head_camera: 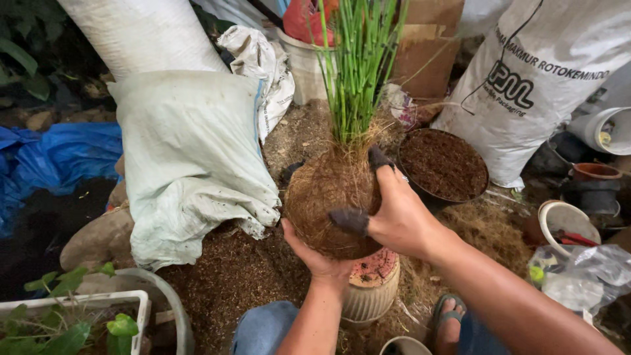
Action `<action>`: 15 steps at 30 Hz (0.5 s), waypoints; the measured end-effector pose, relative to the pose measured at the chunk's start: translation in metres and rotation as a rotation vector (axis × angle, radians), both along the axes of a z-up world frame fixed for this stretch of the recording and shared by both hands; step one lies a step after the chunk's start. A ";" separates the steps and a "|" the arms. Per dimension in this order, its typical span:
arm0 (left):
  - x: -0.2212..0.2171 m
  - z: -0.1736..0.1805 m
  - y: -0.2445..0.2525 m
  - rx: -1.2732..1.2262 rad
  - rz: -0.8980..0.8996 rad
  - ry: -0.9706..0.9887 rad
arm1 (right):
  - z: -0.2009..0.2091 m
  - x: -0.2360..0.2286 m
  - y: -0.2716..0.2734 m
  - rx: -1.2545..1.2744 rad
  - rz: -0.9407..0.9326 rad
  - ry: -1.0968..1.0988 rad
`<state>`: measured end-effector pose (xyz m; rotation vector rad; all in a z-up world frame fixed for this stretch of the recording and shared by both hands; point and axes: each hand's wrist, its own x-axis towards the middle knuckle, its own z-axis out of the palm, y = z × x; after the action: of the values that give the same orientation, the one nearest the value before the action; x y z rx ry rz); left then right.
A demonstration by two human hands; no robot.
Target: The person holds a plant with a root ball and wraps it with coconut coir fiber. They repeatedly press and smooth the coir around the root ball to secure it.
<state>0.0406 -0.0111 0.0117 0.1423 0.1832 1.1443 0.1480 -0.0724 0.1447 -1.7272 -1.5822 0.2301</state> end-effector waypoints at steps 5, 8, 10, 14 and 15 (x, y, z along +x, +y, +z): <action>0.002 0.001 -0.001 -0.038 0.009 0.007 | -0.015 -0.009 -0.001 0.314 -0.034 -0.066; 0.002 0.000 -0.005 -0.092 0.026 0.005 | -0.035 -0.017 0.005 0.459 -0.095 -0.187; 0.001 0.004 -0.002 -0.099 0.044 -0.012 | -0.043 -0.015 0.011 0.411 -0.107 -0.152; -0.002 0.011 0.005 -0.097 0.014 -0.016 | -0.059 0.001 0.015 0.356 0.085 0.274; -0.003 0.012 0.005 -0.095 0.011 -0.013 | -0.065 0.004 0.013 0.395 0.051 0.288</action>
<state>0.0379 -0.0059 0.0239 0.0498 0.2272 1.1454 0.1524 -0.0591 0.0801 -1.2880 -1.3546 0.1694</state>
